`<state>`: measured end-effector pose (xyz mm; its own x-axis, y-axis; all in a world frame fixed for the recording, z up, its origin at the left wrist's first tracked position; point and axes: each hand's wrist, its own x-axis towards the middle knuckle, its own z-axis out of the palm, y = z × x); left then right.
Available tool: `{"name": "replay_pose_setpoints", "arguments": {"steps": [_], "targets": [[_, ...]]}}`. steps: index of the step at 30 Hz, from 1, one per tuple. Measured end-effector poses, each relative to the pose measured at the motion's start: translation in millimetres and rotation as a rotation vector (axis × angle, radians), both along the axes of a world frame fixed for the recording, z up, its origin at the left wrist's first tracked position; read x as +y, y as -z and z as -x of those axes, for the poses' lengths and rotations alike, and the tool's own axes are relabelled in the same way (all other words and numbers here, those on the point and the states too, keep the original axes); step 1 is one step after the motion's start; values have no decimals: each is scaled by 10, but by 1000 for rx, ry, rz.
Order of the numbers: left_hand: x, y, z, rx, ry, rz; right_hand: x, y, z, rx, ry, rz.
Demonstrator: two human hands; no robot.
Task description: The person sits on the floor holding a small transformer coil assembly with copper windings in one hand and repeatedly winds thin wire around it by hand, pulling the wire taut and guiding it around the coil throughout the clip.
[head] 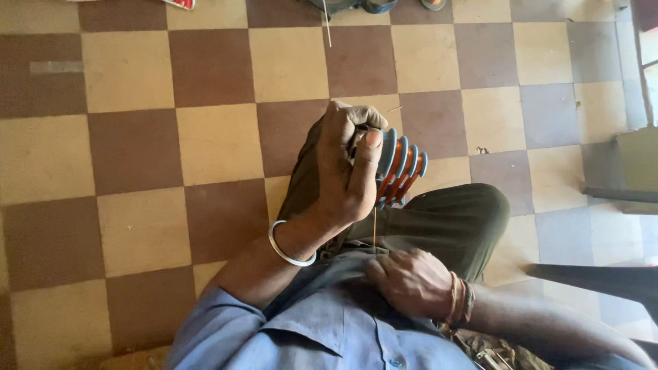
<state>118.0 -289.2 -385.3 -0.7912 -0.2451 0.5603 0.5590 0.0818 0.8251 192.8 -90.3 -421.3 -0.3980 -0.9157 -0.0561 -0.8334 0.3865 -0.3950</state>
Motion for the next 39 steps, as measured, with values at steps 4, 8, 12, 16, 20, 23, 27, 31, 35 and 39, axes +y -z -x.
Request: {"name": "replay_pose_setpoints", "arguments": {"steps": [4, 8, 12, 16, 20, 23, 27, 31, 35, 39], "targets": [[11, -43, -9, -18, 18, 31, 17, -413, -98, 124, -125, -24], [-7, -62, -25, -42, 14, 49, -82, -744, -37, 84, -125, 115], [12, -78, -7, -16, 17, 57, -132, -1187, 82, 83, -168, 150], [52, -136, 12, -13, 0, 75, -86, -1728, 308, 89, -163, 111], [78, -189, 2, -11, 22, 81, -58, -2133, 903, 145, -144, 134], [115, -195, -13, 3, 32, 82, -34, -2273, 1374, 355, -9, 163], [155, -193, -15, -3, 74, 49, -2, -2072, 1952, 414, 178, 270], [139, -209, -46, 28, 45, 75, -12, -1281, 2437, 230, 377, 436], [71, -217, -87, 31, 18, 120, -77, -163, 2258, 83, 258, 494], [-3, -164, -39, 9, -16, 54, -165, 546, 1341, -997, 495, 666]]}}
